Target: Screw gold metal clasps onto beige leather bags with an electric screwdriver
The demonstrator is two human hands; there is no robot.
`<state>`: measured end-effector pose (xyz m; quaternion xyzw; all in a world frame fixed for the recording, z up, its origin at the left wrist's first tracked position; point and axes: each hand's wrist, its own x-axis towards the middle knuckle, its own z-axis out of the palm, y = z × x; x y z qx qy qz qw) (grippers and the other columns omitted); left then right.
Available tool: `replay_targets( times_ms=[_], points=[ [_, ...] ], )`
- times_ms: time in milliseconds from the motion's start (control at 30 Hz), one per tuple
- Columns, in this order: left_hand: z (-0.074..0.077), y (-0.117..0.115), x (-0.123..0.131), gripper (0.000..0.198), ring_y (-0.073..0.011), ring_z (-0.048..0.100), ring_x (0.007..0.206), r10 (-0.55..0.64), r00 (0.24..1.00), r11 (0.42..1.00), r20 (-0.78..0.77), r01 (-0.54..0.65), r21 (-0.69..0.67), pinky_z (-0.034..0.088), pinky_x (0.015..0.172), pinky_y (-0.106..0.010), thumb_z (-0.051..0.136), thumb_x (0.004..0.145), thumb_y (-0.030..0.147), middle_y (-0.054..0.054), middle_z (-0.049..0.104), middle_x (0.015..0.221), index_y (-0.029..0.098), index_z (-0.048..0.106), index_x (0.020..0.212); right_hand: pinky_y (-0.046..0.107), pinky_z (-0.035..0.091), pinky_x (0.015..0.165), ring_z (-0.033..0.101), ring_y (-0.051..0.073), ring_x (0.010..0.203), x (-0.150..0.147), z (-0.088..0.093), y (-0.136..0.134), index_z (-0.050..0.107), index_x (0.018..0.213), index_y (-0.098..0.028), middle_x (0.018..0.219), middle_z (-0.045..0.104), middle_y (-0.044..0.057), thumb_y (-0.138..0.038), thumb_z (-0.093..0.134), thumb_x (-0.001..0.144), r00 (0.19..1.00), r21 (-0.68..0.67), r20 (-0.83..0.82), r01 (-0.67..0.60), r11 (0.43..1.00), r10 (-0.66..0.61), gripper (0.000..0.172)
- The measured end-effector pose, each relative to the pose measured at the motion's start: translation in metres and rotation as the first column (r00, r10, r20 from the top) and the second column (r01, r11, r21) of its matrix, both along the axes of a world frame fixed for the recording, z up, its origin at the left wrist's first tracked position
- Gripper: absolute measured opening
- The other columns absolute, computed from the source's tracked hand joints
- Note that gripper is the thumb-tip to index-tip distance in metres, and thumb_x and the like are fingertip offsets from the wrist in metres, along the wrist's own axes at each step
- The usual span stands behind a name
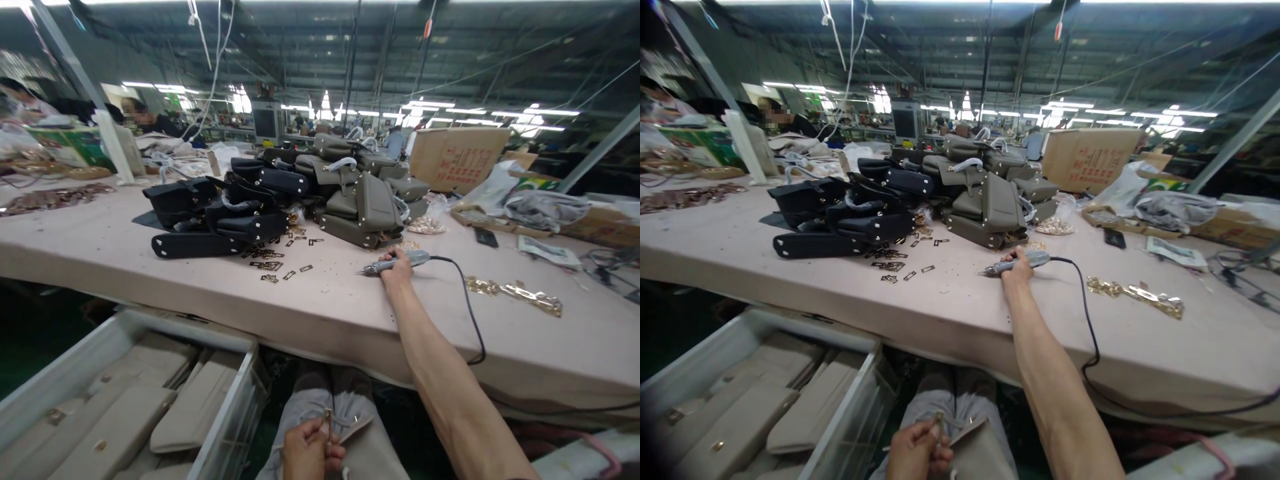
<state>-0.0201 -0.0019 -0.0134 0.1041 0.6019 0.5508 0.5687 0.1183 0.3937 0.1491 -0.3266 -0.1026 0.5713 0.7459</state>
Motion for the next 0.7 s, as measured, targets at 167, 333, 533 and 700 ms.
replay_targets(
  times_ms=[167, 333, 533, 700],
  points=[
    [-0.004, 0.0031, 0.0029, 0.048, -0.0241, 0.07, 0.051, 0.003, 1.0, 1.0, -0.003, -0.003, -0.007, 0.053, 0.044, -0.028, 0.087, 0.063, 0.053, -0.013, 0.072, 0.066, 0.01, 0.074, 0.078, 0.019, 0.046, 0.043, 0.047, 0.007, 0.046, -0.0004, -0.0035, 0.0045, 0.047, 0.082, -0.021, 0.065, 0.053, -0.007, -0.015, 0.061, 0.095, 1.0, 0.001, 0.017, 0.018, 1.0, -0.019, 0.021],
    [-0.0067, 0.0012, 0.0003, 0.043, -0.0226, 0.07, 0.052, 0.003, 1.0, 1.0, 0.001, -0.003, -0.006, 0.053, 0.044, -0.027, 0.087, 0.064, 0.05, -0.012, 0.073, 0.068, 0.01, 0.074, 0.077, 0.019, 0.048, 0.043, 0.047, 0.007, 0.046, -0.0031, -0.0048, 0.004, 0.047, 0.082, -0.021, 0.064, 0.054, -0.007, -0.014, 0.063, 0.094, 0.999, 0.005, 0.034, 0.023, 1.0, -0.023, 0.021],
    [-0.0097, -0.0009, -0.0015, 0.044, -0.0227, 0.072, 0.055, -0.017, 1.0, 1.0, -0.006, 0.017, 0.008, 0.056, 0.047, -0.027, 0.088, 0.067, 0.051, -0.012, 0.075, 0.07, 0.011, 0.076, 0.081, 0.019, 0.047, 0.044, 0.047, 0.007, 0.045, -0.004, -0.0041, 0.0007, 0.046, 0.083, -0.021, 0.066, 0.054, -0.008, -0.016, 0.066, 0.093, 0.999, 0.014, 0.046, 0.015, 1.0, -0.016, 0.023],
    [-0.0068, -0.0021, -0.001, 0.04, -0.0219, 0.071, 0.054, -0.011, 1.0, 1.0, -0.007, 0.011, 0.011, 0.055, 0.047, -0.027, 0.087, 0.07, 0.046, -0.013, 0.074, 0.07, 0.01, 0.075, 0.081, 0.018, 0.048, 0.044, 0.047, 0.006, 0.046, -0.0042, -0.0046, -0.0007, 0.047, 0.085, -0.021, 0.066, 0.054, -0.008, -0.017, 0.067, 0.094, 0.998, 0.026, 0.057, 0.005, 1.0, -0.006, 0.022]
  ],
)
